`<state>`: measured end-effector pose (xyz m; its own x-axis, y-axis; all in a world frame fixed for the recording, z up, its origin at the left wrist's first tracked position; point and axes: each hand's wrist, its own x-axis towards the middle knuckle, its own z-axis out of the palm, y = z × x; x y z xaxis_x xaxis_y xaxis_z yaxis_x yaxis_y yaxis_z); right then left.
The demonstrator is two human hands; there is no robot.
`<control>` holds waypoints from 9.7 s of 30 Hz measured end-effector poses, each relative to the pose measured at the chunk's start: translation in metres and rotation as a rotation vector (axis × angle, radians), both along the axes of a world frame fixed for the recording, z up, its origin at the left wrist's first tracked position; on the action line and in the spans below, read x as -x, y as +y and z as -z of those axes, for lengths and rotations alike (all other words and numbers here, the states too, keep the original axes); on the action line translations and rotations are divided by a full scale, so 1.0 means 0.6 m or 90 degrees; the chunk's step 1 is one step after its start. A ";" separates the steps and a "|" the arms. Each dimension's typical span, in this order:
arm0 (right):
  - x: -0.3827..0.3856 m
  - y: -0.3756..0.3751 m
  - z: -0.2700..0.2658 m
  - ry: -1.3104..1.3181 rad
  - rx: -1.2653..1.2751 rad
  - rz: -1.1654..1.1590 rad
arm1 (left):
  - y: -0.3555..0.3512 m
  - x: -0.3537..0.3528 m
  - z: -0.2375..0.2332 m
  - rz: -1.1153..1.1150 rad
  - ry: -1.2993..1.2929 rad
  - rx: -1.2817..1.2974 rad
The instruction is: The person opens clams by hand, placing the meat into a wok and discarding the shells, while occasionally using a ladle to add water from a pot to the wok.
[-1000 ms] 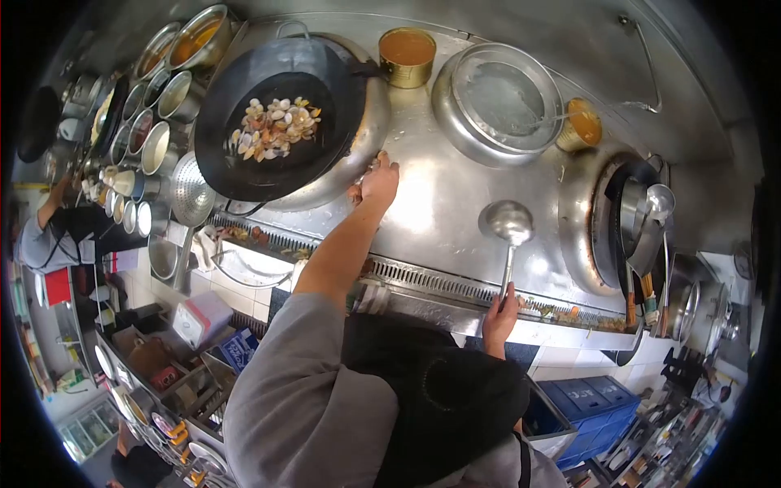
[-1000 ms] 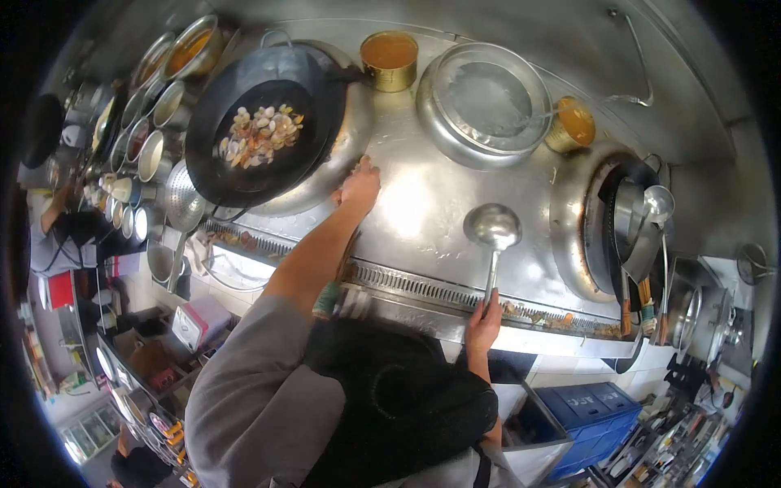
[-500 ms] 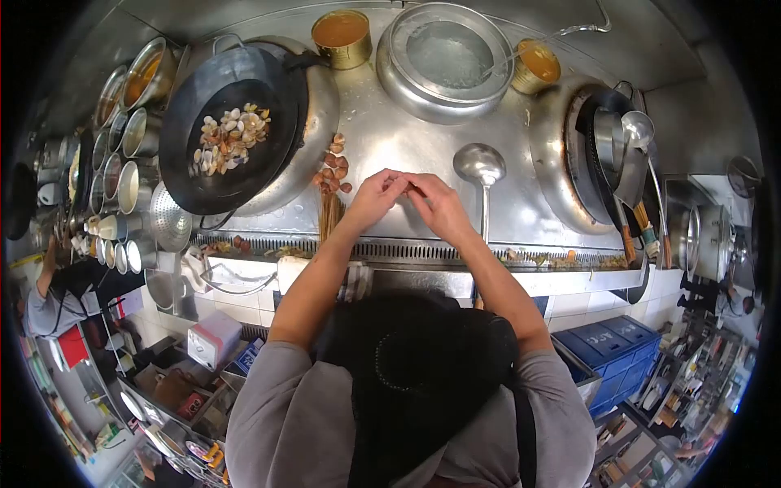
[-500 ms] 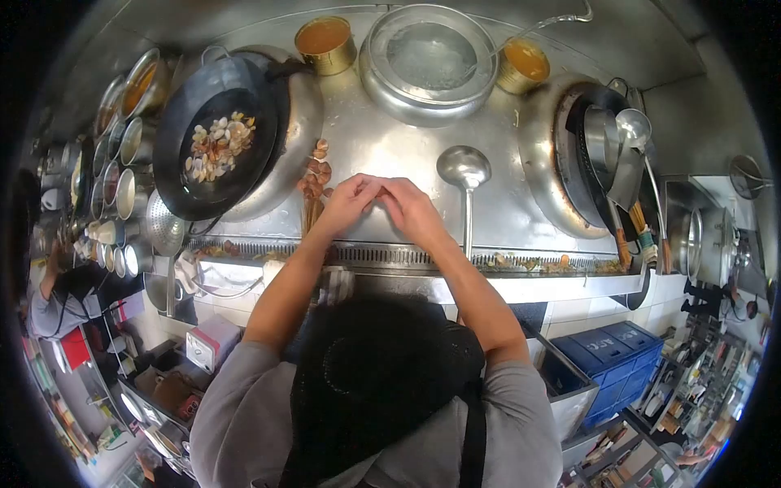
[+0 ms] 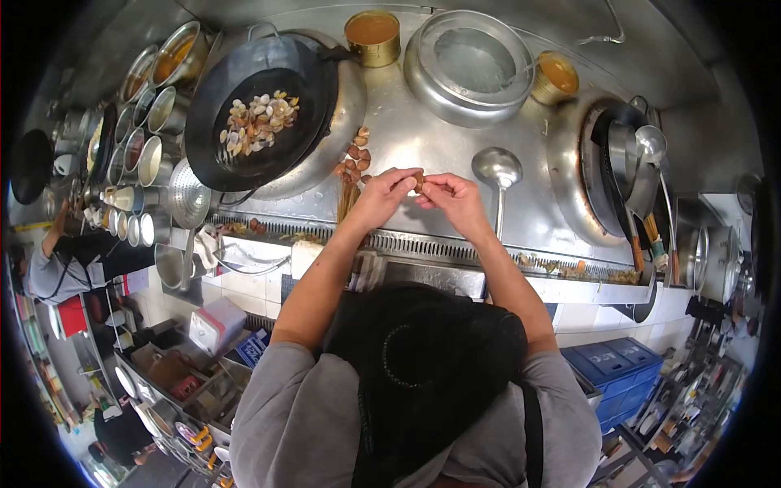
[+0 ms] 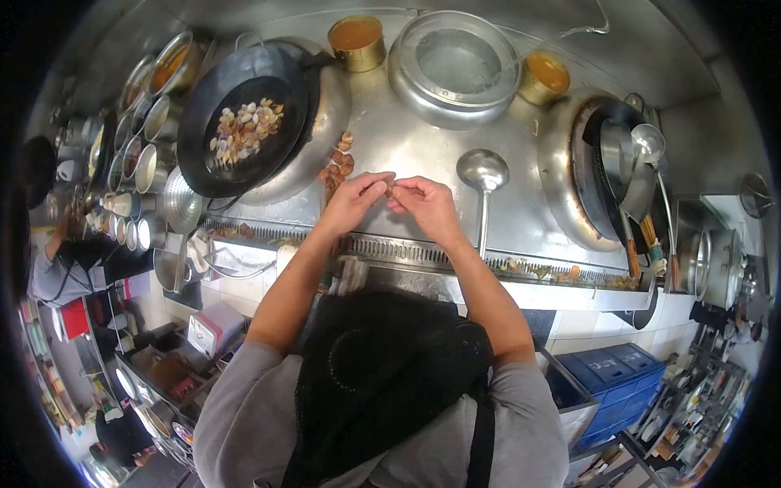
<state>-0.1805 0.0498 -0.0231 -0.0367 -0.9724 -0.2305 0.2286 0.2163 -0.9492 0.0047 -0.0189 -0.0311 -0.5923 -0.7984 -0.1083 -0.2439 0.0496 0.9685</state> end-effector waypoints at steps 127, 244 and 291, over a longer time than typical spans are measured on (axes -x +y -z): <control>0.034 0.068 0.075 0.530 0.129 0.091 | 0.026 0.028 0.103 -0.026 0.342 -0.455; 0.285 -0.201 0.044 -0.322 -0.308 0.106 | -0.058 -0.002 -0.014 -0.141 0.481 -0.410; 0.170 -0.071 -0.002 0.066 -0.093 0.249 | -0.063 0.057 0.067 0.132 0.134 -0.260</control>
